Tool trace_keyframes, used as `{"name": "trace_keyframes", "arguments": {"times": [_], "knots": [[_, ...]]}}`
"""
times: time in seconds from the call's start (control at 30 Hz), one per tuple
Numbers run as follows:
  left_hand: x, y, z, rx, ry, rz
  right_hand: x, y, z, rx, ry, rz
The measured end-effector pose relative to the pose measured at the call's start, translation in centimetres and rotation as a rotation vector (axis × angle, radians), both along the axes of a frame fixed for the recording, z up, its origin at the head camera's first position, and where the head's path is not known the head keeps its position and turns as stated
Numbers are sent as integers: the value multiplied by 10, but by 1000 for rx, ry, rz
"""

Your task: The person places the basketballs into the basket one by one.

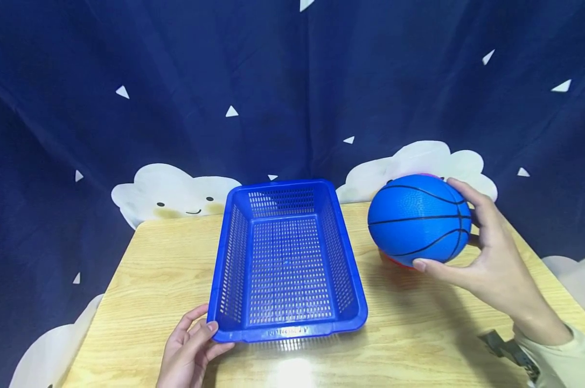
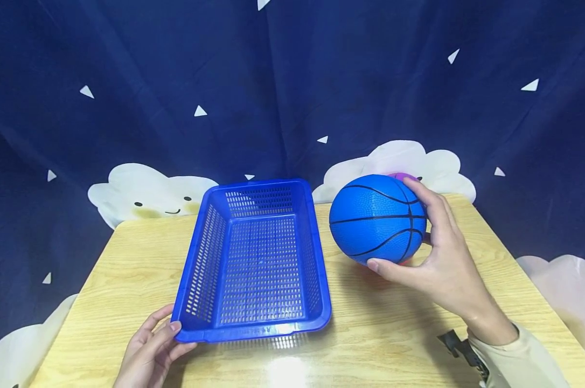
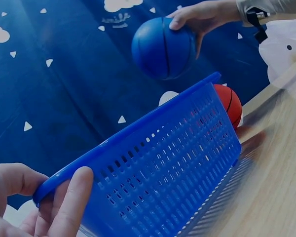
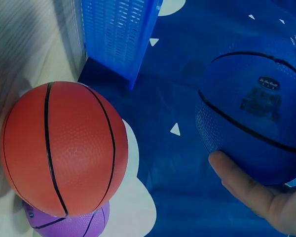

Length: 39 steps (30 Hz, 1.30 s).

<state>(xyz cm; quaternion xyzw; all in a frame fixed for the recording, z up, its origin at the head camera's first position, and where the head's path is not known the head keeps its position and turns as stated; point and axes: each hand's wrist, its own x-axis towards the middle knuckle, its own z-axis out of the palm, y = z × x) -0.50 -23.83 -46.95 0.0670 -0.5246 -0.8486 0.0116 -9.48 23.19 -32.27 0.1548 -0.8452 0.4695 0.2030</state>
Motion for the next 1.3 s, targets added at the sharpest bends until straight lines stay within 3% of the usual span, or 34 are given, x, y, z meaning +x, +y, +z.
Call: {"name": "trace_keyframes", "arguments": {"times": [0.3,0.77,1.03,1.3], "knots": [[0,3,3,-20,-56,24,3,-12,4,9,-43,30],[0,4,3,9,3,18,-2,-15,-4,13,-37,68],[1,5,5,15,-9,29,-3,-22,2,13,-16,129],[2,8,8,16,-3,38,-3,-28,1,11,-22,135]]}}
